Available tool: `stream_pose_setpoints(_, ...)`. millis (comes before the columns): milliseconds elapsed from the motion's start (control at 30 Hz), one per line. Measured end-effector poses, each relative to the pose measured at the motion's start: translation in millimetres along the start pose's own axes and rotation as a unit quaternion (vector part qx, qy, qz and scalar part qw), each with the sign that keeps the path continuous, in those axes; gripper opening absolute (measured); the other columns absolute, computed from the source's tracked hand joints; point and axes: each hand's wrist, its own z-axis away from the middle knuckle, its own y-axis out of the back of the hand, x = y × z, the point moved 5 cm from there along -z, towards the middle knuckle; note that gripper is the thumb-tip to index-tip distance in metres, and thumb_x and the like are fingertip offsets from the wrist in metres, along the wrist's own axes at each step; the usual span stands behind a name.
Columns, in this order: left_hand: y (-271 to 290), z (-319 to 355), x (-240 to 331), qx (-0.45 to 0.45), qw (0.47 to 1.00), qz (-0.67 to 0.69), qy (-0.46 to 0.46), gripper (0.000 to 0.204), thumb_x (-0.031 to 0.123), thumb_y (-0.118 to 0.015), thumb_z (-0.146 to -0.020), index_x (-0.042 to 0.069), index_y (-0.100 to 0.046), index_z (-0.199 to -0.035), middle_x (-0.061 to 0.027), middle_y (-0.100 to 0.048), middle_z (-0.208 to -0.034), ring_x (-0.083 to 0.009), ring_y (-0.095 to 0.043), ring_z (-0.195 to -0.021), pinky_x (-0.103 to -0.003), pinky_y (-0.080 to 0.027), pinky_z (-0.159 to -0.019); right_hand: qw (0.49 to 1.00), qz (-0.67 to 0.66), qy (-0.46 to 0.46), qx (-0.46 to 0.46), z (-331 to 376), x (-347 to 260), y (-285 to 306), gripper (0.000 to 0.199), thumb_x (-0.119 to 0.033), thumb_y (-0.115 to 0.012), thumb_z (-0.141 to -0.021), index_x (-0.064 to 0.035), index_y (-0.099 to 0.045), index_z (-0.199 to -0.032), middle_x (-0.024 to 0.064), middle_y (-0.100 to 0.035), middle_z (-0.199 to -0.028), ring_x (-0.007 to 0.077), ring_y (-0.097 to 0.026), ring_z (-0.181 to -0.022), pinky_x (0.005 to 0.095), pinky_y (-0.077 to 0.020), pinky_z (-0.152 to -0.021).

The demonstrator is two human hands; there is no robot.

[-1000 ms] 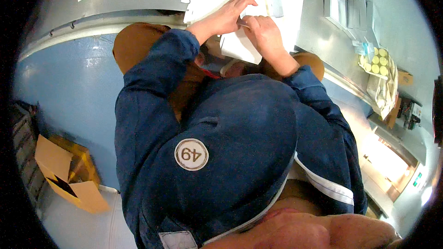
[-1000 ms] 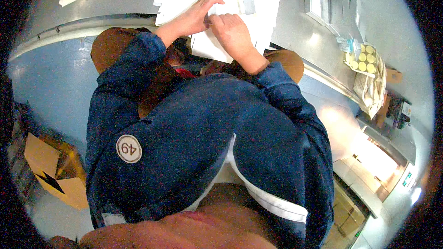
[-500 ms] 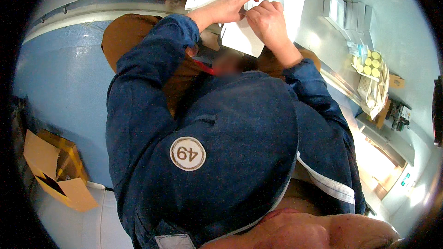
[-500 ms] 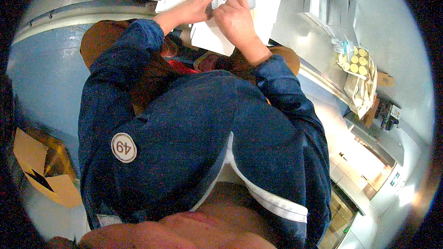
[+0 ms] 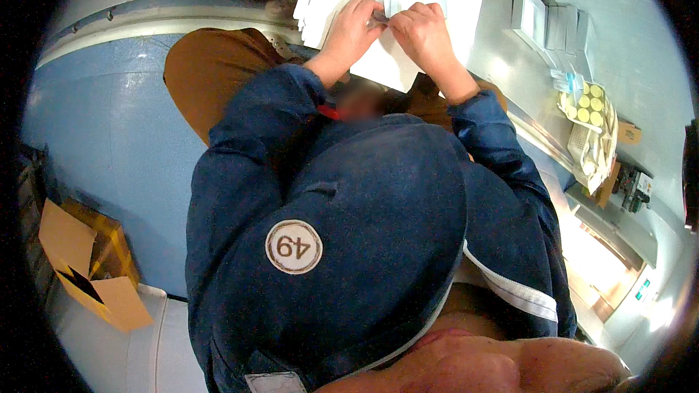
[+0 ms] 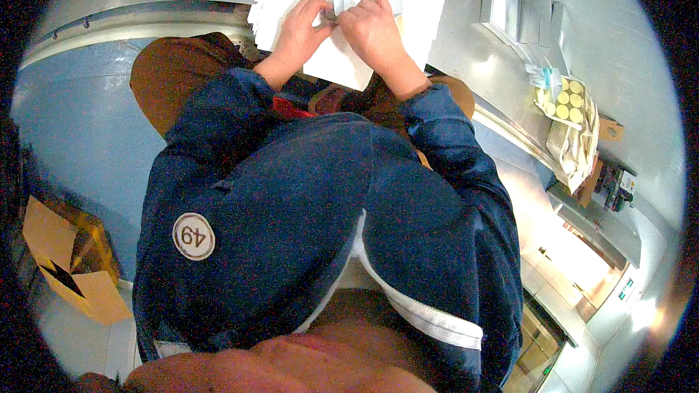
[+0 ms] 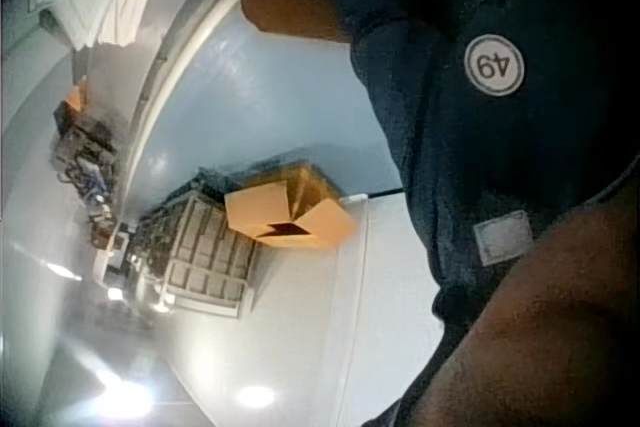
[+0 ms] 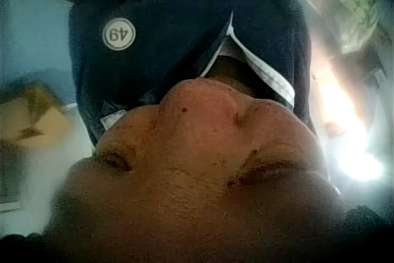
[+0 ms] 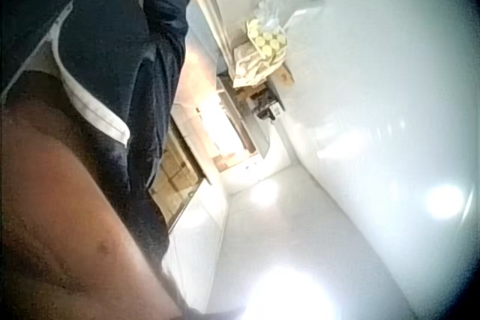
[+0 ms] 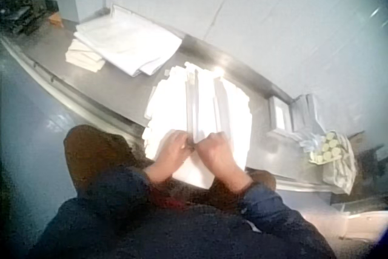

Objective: The person assembles a white cardboard box by folding the pre-cut flaps and securing the edges by hand on a metal table.

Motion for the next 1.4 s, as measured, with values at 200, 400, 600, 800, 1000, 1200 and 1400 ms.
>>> stream_pose_setpoints(200, -2.2, 11.2, 7.3, 0.047, 0.998, -0.021, 0.02, 0.04, 0.003, -0.076, -0.078, 0.007, -0.064, -0.116, -0.0129, -0.066, -0.114, -0.0352, -0.061, -0.11, -0.045, -0.049, -0.097, 0.997, -0.05, -0.053, -0.023, -3.0, -0.2, -1.1, 0.016, -0.015, -0.079, -0.076, -0.0117, -0.071, -0.09, 0.0027, -0.073, -0.086, 0.0254, -0.065, -0.086, 0.0379, -0.0462, -0.081)
stream_pose_setpoints(400, -8.8, 12.8, 7.3, 0.022, 0.999, -0.023, 0.032, 0.043, 0.002, -0.075, -0.078, 0.006, -0.063, -0.119, -0.0127, -0.065, -0.118, -0.0364, -0.059, -0.114, -0.046, -0.048, -0.099, 0.843, -0.39, -0.341, -0.145, -1.1, 58.6, -28.9, 0.052, -0.048, -0.074, -0.093, 0.0022, -0.066, -0.107, 0.0092, -0.069, -0.098, 0.0174, -0.063, -0.091, 0.0299, -0.0511, -0.081)
stream_pose_setpoints(600, -6.8, 11.8, 10.2, 0.024, 0.999, -0.031, 0.015, 0.047, 0.0, -0.074, -0.078, 0.006, -0.06, -0.122, -0.0141, -0.062, -0.121, -0.0373, -0.056, -0.118, -0.046, -0.046, -0.102, 0.813, -0.348, -0.298, -0.358, -28.6, 71.8, -42.7, 0.05, -0.049, -0.06, -0.1, -0.0041, -0.07, -0.119, 0.0069, -0.069, -0.1, 0.0174, -0.063, -0.092, 0.0313, -0.0511, -0.082)
stream_pose_setpoints(800, -9.6, 11.1, 10.3, 0.006, 0.999, -0.035, 0.024, 0.055, -0.001, -0.073, -0.076, 0.005, -0.053, -0.126, -0.0173, -0.057, -0.125, -0.0389, -0.052, -0.121, -0.047, -0.044, -0.105, 0.876, -0.278, -0.246, -0.307, -35.3, 75.9, -19.4, 0.059, -0.054, -0.051, -0.101, -0.0029, -0.07, -0.122, 0.0177, -0.071, -0.111, 0.032, -0.067, -0.103, 0.0402, -0.0514, -0.093)
stream_pose_setpoints(1000, -8.4, 13.8, 9.3, 0.014, 0.998, -0.019, 0.063, 0.058, -0.001, -0.074, -0.076, 0.006, -0.054, -0.13, -0.0163, -0.058, -0.129, -0.0383, -0.051, -0.126, -0.047, -0.043, -0.109, 0.94, -0.188, -0.28, 0.057, 0.7, 5.9, 53.8, 0.027, -0.025, -0.066, -0.098, -0.0007, -0.069, -0.108, 0.0202, -0.072, -0.103, 0.0351, -0.069, -0.094, 0.0405, -0.0536, -0.082)
stream_pose_setpoints(1200, -6.1, 10.4, 16.2, 0.025, 0.999, -0.024, 0.01, 0.061, -0.001, -0.075, -0.075, 0.007, -0.056, -0.132, -0.0153, -0.06, -0.133, -0.0367, -0.054, -0.126, -0.046, -0.045, -0.108, 0.833, -0.394, -0.388, 0.009, 43.1, 10.9, -22.2, 0.034, -0.02, -0.069, -0.095, -0.0001, -0.069, -0.123, 0.0128, -0.071, -0.087, 0.0215, -0.066, -0.076, 0.0324, -0.0519, -0.07)
stream_pose_setpoints(1400, -6.8, 11.2, 13.8, 0.025, 0.998, -0.049, -0.006, 0.057, -0.003, -0.074, -0.075, 0.007, -0.061, -0.13, -0.0132, -0.064, -0.129, -0.0347, -0.058, -0.121, -0.044, -0.048, -0.104, 0.694, -0.565, -0.444, -0.037, 38.7, 19.8, -58.8, 0.036, -0.012, -0.071, -0.094, 0.0017, -0.065, -0.127, -0.0001, -0.065, -0.084, 0.0068, -0.056, -0.073, 0.0226, -0.0455, -0.064)
